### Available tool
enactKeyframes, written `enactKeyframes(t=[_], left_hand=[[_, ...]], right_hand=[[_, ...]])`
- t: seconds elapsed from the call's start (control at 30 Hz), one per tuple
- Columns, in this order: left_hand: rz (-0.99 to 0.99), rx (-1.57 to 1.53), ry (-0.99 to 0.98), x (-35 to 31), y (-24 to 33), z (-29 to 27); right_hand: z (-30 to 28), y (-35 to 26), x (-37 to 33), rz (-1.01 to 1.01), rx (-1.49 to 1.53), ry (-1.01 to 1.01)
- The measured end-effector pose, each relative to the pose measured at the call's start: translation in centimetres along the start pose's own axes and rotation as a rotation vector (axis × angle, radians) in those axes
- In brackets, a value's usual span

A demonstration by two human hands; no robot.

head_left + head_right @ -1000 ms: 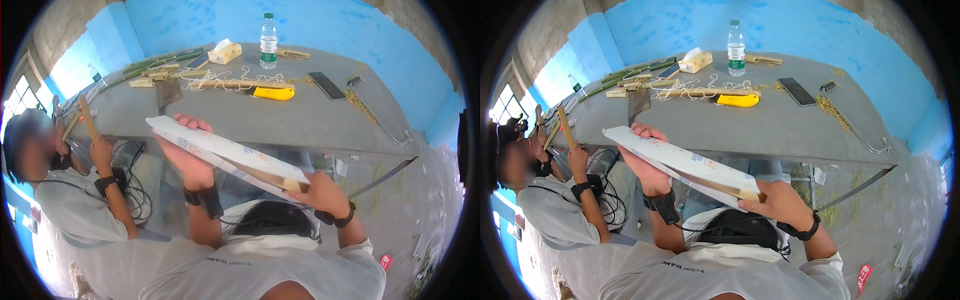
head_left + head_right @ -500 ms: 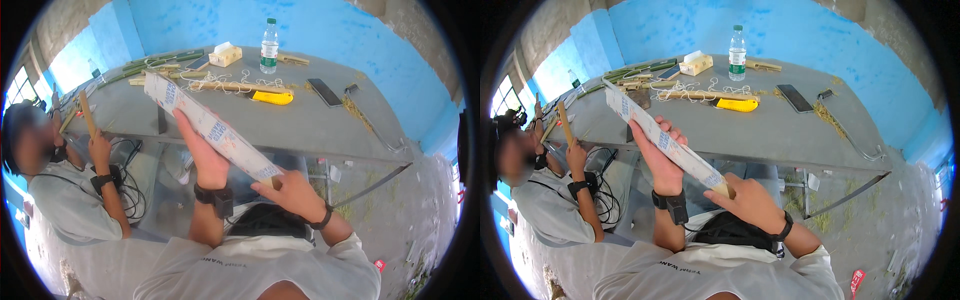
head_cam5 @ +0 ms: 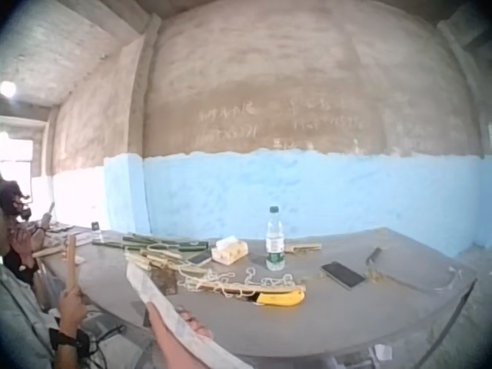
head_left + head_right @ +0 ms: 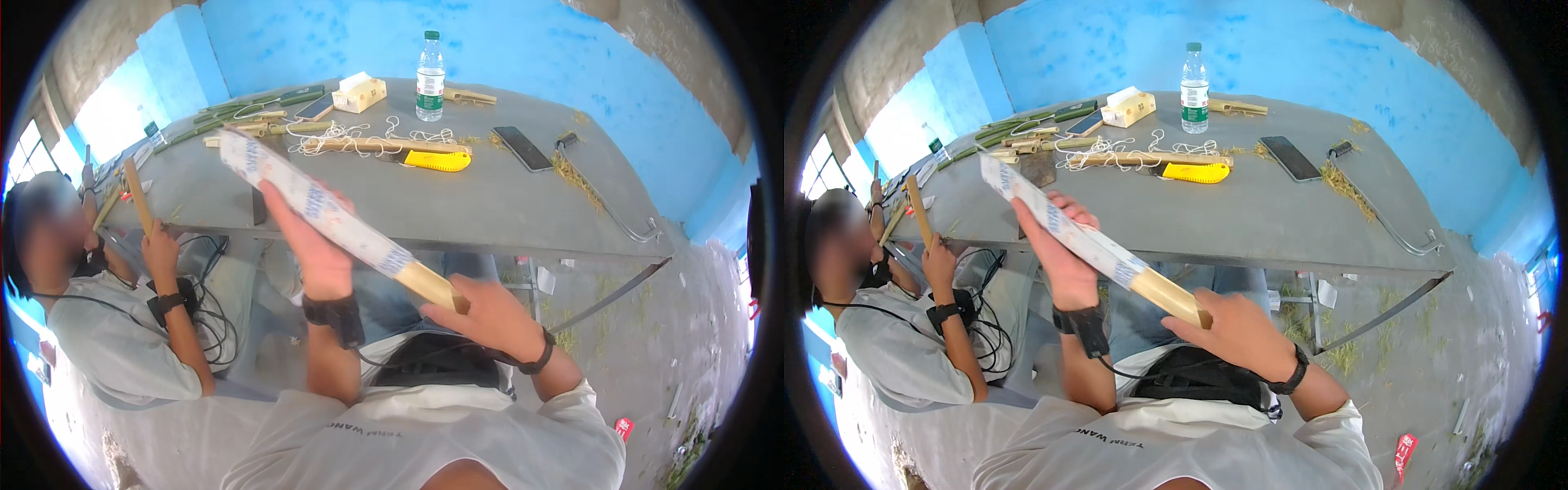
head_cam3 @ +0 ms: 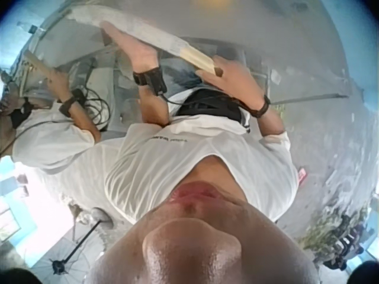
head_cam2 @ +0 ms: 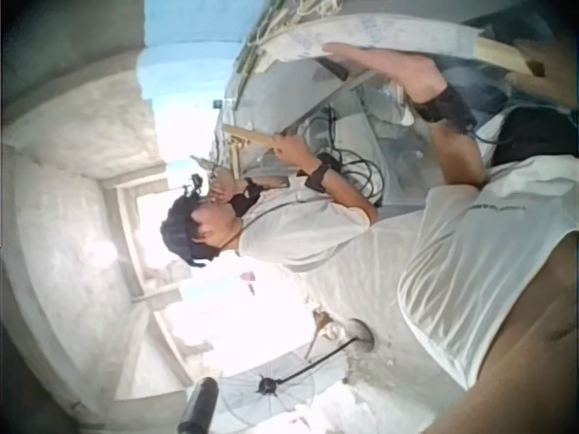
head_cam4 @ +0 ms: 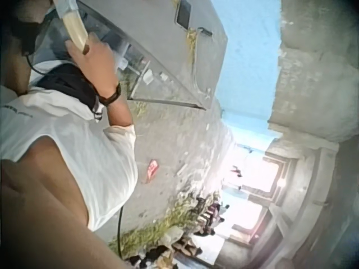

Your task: The person is manually sanding a bamboo pole with a sheet of sandpaper.

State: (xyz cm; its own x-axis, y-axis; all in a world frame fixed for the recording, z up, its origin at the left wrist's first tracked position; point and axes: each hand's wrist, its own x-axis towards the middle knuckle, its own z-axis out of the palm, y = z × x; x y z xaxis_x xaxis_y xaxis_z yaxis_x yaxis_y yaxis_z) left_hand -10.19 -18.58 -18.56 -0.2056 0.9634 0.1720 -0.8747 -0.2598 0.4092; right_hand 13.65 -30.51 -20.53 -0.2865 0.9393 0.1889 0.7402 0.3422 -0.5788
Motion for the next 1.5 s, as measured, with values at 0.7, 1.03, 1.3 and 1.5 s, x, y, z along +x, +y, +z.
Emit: enactKeyframes(t=[0.7, 1.03, 1.3, 1.5], left_hand=[[0.140, 0.000, 0.032, 0.8, 4.2, -2.6], [0.174, 0.012, 0.047, 0.2, 3.1, -1.7], [0.183, 0.014, 0.067, -0.1, 1.5, 0.1], [0.164, -0.019, 0.075, -1.9, -1.4, 1.5]], right_hand=[[-3.0, 1.9, -1.6, -0.004, -0.027, -0.089], [-3.7, 1.6, -1.9, -0.003, -0.061, -0.077], [-1.1, 1.2, 0.4, 0.004, -0.013, -0.075], [-0.5, 0.6, 0.4, 0.090, -0.016, -0.065]])
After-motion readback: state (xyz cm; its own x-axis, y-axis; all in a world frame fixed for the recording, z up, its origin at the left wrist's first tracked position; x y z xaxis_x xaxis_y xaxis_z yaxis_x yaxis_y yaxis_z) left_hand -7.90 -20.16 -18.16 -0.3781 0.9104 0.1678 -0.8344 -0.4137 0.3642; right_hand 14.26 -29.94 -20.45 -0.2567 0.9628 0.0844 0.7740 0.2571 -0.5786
